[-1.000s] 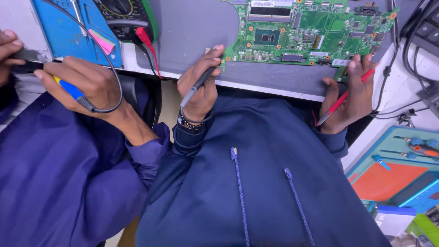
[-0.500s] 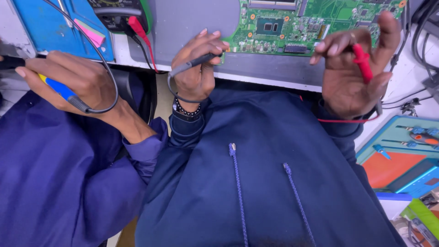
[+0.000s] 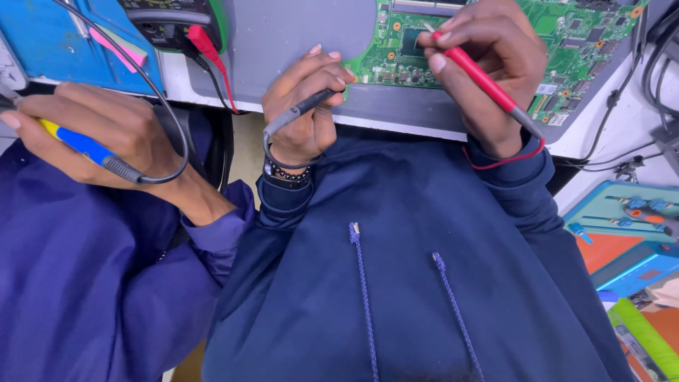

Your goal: Testing components on a motherboard using multimeter probes at a repair station

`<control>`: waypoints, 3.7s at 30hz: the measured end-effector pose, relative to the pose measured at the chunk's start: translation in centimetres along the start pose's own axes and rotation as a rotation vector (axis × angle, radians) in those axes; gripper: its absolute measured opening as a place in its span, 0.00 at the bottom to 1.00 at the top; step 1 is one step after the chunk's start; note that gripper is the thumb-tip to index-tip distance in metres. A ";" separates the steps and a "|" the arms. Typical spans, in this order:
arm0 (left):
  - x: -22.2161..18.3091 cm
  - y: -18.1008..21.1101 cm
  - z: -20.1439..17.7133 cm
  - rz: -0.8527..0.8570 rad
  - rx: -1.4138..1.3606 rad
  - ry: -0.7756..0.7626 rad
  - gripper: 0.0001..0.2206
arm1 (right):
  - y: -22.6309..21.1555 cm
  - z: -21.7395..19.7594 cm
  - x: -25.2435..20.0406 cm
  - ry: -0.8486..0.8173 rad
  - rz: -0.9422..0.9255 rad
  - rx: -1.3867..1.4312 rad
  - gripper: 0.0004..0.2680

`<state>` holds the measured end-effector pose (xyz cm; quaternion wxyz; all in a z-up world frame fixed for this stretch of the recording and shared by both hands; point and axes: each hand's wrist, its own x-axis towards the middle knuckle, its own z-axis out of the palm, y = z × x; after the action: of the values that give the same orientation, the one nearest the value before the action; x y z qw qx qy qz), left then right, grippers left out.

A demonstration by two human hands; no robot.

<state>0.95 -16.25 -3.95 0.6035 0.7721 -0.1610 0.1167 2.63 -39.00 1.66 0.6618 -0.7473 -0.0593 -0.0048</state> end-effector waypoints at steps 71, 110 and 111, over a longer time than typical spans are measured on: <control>0.0 0.0 0.4 -0.163 0.022 -0.016 0.16 | 2.7 0.1 0.0 -0.052 -0.161 -0.254 0.03; 0.3 -0.4 0.2 -0.087 0.044 -0.038 0.14 | 3.5 0.3 -1.2 -0.143 -0.193 -0.365 0.05; 0.4 -0.3 0.2 -0.087 0.043 -0.039 0.14 | 3.5 0.2 -1.2 -0.143 -0.193 -0.365 0.05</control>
<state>1.43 -16.41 -4.12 0.5880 0.7934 -0.1363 0.0789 1.77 -39.30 -1.92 0.5060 -0.8441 -0.1756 -0.0258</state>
